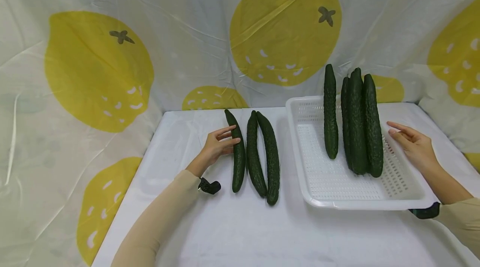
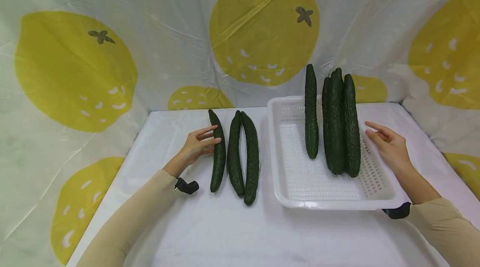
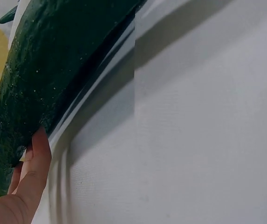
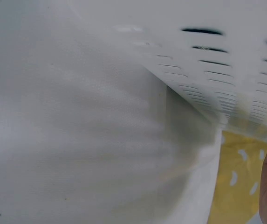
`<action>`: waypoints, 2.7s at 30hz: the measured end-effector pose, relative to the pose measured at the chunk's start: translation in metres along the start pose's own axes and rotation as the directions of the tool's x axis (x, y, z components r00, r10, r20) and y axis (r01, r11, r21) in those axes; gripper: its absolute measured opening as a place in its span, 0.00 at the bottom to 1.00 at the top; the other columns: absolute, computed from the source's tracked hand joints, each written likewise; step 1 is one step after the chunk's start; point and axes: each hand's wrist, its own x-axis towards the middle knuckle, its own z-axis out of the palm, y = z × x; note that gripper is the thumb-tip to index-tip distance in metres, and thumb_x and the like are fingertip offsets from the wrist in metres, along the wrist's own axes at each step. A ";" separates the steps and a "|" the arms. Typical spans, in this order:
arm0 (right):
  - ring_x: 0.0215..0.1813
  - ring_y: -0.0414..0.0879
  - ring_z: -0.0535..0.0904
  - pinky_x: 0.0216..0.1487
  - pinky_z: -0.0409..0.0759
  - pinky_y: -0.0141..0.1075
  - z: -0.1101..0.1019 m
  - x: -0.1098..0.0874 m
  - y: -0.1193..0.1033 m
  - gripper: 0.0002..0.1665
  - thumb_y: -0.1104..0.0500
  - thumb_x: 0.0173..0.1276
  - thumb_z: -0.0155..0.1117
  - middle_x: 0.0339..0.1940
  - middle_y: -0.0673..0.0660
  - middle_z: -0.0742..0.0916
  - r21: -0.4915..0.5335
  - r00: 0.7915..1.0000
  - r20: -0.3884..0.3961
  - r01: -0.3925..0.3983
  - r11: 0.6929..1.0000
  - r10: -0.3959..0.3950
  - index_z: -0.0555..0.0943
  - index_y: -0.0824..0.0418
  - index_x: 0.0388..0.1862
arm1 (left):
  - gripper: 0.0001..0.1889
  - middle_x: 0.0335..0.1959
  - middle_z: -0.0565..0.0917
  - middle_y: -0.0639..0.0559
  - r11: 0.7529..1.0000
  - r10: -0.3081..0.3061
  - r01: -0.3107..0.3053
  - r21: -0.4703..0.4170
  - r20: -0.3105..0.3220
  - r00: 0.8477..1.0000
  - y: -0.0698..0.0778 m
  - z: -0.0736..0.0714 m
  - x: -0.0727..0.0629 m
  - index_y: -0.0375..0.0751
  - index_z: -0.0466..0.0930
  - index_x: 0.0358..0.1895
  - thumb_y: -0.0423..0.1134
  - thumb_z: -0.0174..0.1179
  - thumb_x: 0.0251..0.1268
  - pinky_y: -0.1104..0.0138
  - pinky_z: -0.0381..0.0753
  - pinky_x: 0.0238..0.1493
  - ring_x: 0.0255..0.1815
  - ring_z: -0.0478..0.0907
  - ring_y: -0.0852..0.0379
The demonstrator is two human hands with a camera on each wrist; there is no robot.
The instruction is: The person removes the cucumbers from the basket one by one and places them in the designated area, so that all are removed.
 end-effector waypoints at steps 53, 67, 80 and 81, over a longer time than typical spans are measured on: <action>0.38 0.29 0.68 0.37 0.63 0.21 -0.001 -0.001 0.000 0.21 0.59 0.76 0.61 0.26 0.33 0.81 0.000 0.999 -0.004 0.037 0.999 -0.037 0.82 0.39 0.63 | 0.28 0.60 0.79 0.37 0.972 0.012 0.017 0.236 -0.122 0.992 -0.010 0.015 0.008 0.41 0.81 0.63 0.31 0.74 0.56 0.57 0.87 0.43 0.59 0.79 0.43; 0.36 0.29 0.69 0.34 0.64 0.20 -0.002 0.000 0.002 0.21 0.60 0.75 0.62 0.25 0.34 0.82 0.010 0.998 -0.010 0.070 0.997 -0.070 0.84 0.40 0.61 | 0.28 0.61 0.79 0.35 0.953 -0.002 0.031 0.300 -0.096 0.995 -0.004 0.006 0.001 0.40 0.80 0.64 0.35 0.73 0.59 0.57 0.86 0.46 0.56 0.81 0.43; 0.38 0.29 0.67 0.38 0.61 0.21 -0.001 0.000 0.005 0.21 0.57 0.76 0.62 0.26 0.32 0.81 -0.027 0.998 -0.011 0.062 0.998 -0.062 0.81 0.40 0.64 | 0.28 0.62 0.78 0.36 0.968 0.071 -0.056 0.244 -0.055 0.996 0.047 0.019 -0.001 0.44 0.78 0.66 0.37 0.71 0.62 0.57 0.84 0.51 0.57 0.80 0.44; 0.38 0.29 0.67 0.38 0.61 0.22 -0.001 0.000 0.005 0.21 0.57 0.76 0.62 0.25 0.32 0.81 -0.027 0.998 -0.012 0.063 0.998 -0.063 0.81 0.40 0.64 | 0.27 0.62 0.77 0.36 0.972 0.077 -0.064 0.225 -0.047 0.996 0.052 0.022 -0.001 0.44 0.78 0.66 0.36 0.71 0.63 0.57 0.84 0.51 0.57 0.81 0.44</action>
